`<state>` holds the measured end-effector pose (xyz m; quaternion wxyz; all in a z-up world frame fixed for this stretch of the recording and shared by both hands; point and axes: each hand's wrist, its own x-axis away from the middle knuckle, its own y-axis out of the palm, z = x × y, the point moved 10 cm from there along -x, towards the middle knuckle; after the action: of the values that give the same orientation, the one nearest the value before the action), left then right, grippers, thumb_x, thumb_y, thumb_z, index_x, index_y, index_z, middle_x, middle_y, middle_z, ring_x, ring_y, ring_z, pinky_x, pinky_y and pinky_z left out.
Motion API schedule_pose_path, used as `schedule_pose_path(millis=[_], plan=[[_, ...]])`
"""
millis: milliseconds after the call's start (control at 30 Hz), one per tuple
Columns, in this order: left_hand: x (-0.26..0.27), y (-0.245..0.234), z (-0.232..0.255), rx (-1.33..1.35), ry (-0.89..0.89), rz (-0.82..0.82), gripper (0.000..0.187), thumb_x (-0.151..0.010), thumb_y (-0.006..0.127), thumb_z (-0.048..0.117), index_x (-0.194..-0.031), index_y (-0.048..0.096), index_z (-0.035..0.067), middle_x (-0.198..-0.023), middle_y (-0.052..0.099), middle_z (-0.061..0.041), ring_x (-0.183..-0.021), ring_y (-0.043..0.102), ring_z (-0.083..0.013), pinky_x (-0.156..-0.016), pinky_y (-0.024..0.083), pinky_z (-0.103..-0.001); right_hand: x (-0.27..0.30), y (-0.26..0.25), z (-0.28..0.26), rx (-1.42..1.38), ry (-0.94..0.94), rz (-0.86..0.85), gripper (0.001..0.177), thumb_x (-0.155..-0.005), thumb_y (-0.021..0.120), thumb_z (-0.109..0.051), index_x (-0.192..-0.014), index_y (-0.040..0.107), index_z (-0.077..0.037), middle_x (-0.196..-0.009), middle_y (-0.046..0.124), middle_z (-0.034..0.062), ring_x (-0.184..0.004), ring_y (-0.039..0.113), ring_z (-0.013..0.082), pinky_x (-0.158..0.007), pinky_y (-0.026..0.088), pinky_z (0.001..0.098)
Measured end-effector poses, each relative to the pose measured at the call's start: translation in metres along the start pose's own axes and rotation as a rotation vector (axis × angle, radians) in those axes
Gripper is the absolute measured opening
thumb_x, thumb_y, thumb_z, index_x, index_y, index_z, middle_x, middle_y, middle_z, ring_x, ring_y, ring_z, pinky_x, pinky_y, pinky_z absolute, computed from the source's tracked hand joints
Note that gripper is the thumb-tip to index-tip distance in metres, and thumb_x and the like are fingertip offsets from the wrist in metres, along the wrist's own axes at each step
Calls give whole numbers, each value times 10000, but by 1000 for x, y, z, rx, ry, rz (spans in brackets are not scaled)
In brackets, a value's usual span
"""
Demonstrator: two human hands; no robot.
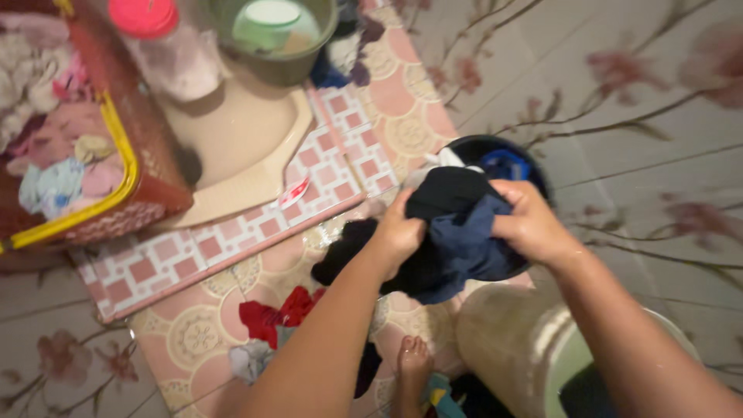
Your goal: The person adds detergent to a black basin of water, then washes several pieces of clothing by hand, scrubbing and rinsing them. The person uses a scoop to transfer water between basins and wrings out the wet clothes.
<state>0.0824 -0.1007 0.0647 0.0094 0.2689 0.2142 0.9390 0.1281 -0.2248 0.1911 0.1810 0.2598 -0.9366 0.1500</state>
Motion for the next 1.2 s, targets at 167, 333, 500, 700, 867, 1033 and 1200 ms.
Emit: schedule_pose_path(millis=[167, 333, 500, 700, 867, 1033, 1200], plan=[[-1, 105, 65, 330, -105, -208, 609, -852, 541, -15, -1420, 527, 202, -950, 607, -65, -777, 545, -205, -635, 464, -351, 54, -81, -78, 270, -42, 132, 390, -862, 754, -14, -1252, 741, -3, -1005, 705, 119, -743, 583, 204, -638, 455, 362], [-20, 145, 111, 148, 117, -185, 546, -841, 649, -19, -1364, 581, 123, -1108, 710, -67, -1014, 663, -212, -835, 541, -325, 69, -119, -93, 547, -155, 213, 263, -822, 794, -68, -1072, 758, 3, -960, 640, 117, -839, 644, 222, -713, 543, 349], [-45, 102, 74, -645, 159, -13, 639, -770, 614, -5, -1392, 582, 135, -1247, 702, -191, -1191, 650, -349, -981, 515, -385, 44, -127, -25, 1042, -65, 286, 574, -640, 781, -56, -1202, 660, -36, -1135, 655, 171, -975, 663, 333, -857, 543, 407], [-56, 14, 25, -614, 118, 189, 515, -773, 630, 99, -1282, 669, 36, -1269, 696, -212, -1205, 655, -331, -1030, 489, -368, 13, -93, 53, 850, 67, 224, 466, -762, 777, -130, -1220, 694, -97, -1094, 742, 109, -913, 719, 263, -827, 561, 390], [-34, -70, -6, -636, 24, 240, 457, -775, 670, 142, -1216, 701, 25, -1182, 727, -228, -1132, 702, -319, -980, 521, -365, -20, -16, 86, 721, 66, 78, 375, -802, 762, -136, -1171, 711, -94, -945, 759, 76, -789, 706, 210, -753, 571, 351], [5, -168, -45, -847, 65, 337, 417, -774, 702, 167, -1169, 734, 38, -1175, 717, -220, -1117, 682, -342, -973, 509, -380, -44, 94, 180, 625, 144, -131, 347, -807, 751, -152, -1147, 719, -95, -932, 759, 77, -810, 724, 196, -752, 584, 347], [58, -269, -164, -685, -224, 463, 462, -752, 673, 149, -1206, 711, 71, -1158, 718, -223, -1121, 685, -356, -980, 516, -403, -27, 186, 284, 676, 255, -206, 579, -741, 830, -251, -1275, 637, -137, -1124, 701, 116, -1033, 679, 284, -902, 551, 384]])
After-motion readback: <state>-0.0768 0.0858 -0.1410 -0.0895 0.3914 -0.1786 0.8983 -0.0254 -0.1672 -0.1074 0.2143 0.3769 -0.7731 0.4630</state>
